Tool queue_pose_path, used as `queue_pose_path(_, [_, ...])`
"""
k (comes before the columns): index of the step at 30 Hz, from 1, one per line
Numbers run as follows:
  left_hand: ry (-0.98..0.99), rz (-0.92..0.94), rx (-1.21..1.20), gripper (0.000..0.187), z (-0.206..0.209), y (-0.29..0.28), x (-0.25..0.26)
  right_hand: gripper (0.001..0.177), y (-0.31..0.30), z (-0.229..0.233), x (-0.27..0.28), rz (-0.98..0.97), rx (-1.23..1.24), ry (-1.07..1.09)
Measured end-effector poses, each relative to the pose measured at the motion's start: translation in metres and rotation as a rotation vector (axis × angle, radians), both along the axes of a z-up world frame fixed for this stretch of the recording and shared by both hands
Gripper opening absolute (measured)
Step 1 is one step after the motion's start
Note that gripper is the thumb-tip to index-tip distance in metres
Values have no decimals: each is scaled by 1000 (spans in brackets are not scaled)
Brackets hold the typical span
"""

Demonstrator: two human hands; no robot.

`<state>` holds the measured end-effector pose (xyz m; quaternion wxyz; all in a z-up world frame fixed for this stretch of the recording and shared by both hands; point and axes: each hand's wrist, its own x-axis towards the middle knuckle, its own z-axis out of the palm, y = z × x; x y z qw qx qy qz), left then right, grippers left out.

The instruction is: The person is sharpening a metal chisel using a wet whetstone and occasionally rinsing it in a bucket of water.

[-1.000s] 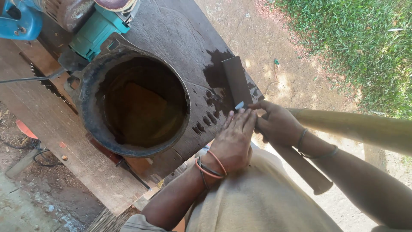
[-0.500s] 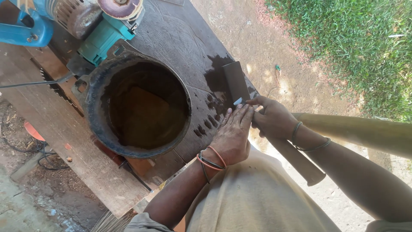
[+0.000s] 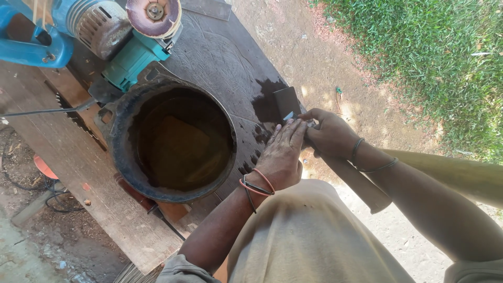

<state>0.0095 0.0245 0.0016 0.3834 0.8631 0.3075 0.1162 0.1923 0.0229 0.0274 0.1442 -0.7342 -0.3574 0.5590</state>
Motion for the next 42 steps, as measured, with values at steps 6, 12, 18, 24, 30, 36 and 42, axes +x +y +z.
queue_pose_path(6, [-41,52,22,79,-11,11,3,40,13,0,2,-32,21,17])
queue_pose_path(12, [-95,134,36,79,-2,29,11,43,29,-36,21,-28,136,87])
queue_pose_path(18, [-323,217,172,68,22,6,-14,45,22,-21,46,-267,252,376])
queue_pose_path(24, [-342,95,191,55,31,-52,-34,60,-49,1,36,118,272,-84])
queue_pose_path(30, [-180,-40,120,61,25,-74,-19,50,-111,-6,-6,390,357,-537])
queue_pose_path(36, [-6,-97,98,71,-3,-70,-13,34,-135,-38,-11,369,523,-532])
queue_pose_path(42, [45,-93,126,77,-8,-58,-5,37,-119,-32,-12,337,508,-539])
